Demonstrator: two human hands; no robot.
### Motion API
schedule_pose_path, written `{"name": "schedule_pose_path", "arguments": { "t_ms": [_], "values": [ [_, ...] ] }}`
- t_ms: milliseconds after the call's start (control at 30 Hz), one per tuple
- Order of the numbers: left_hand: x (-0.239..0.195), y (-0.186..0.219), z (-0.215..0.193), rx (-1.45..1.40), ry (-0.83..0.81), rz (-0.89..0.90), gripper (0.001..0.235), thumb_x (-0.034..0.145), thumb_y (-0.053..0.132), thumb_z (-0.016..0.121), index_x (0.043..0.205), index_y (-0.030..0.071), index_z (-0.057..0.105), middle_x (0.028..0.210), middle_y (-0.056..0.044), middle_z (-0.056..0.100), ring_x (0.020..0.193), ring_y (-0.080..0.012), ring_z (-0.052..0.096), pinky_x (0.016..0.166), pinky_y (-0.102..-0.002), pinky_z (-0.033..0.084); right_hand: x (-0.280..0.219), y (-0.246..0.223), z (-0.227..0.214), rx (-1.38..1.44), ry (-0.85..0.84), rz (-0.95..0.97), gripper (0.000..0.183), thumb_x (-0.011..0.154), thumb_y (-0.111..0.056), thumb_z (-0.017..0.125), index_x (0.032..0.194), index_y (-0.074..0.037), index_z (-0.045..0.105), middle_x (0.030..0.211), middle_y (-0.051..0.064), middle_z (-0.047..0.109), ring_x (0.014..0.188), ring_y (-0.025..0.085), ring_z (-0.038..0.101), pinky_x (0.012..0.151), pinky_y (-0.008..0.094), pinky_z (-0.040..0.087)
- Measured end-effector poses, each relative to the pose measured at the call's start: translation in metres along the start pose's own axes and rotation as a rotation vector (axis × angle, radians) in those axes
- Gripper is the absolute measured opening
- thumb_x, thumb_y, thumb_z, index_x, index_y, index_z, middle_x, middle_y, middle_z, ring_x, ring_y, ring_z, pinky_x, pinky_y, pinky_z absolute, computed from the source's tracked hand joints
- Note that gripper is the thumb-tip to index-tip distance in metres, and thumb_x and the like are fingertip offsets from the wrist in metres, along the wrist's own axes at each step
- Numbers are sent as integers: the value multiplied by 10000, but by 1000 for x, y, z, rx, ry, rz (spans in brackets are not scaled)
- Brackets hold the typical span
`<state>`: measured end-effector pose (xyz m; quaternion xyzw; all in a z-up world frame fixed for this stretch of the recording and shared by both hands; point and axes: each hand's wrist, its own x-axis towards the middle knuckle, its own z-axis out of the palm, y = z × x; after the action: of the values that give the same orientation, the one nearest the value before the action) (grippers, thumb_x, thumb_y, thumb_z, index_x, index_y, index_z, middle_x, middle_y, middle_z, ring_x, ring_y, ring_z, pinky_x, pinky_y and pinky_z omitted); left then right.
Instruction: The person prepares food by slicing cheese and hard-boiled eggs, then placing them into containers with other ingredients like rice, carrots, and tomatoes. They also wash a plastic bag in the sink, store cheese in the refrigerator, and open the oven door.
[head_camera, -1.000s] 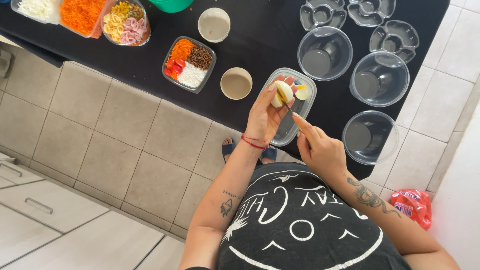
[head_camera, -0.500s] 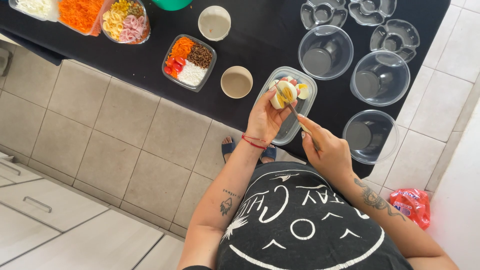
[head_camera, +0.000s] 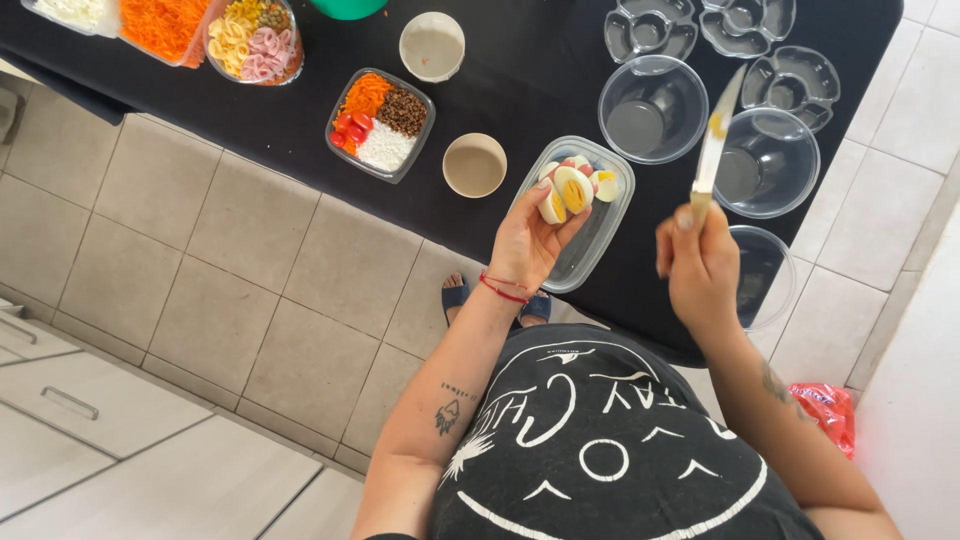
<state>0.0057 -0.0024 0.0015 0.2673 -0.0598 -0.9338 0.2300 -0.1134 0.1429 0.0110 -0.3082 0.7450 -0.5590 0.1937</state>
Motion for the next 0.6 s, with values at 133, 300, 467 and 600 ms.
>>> {"name": "schedule_pose_path", "arguments": {
  "t_ms": [133,300,467,600],
  "values": [
    [3,-6,-14,1,1,16,401,911,264,615,1231,54,495,1154,-170,536,1070,-304,589,958,-388,500,37,-2,24,-44,-118,-61,252,908,-135,696,887,-102,447,847,77,628,704,180,551,662,294,422],
    [-1,4,-33,6,82,91,347,893,237,622,1203,85,583,1069,-157,593,964,-290,637,912,-368,526,62,-26,71,-41,-410,153,313,776,-129,757,885,-63,471,908,95,661,696,145,583,610,234,478],
    [-3,35,-63,41,131,126,362,889,230,587,1220,84,584,1065,-150,598,962,-270,641,892,-347,536,71,-13,118,8,-502,294,266,737,-81,724,873,-45,498,872,121,654,685,135,616,555,223,518],
    [9,69,-85,49,234,98,374,848,191,579,1202,76,603,1113,-203,594,979,-323,629,892,-399,526,79,-5,155,116,-505,382,291,723,-56,715,892,-34,479,886,157,649,706,144,627,540,216,544]
  ]
}}
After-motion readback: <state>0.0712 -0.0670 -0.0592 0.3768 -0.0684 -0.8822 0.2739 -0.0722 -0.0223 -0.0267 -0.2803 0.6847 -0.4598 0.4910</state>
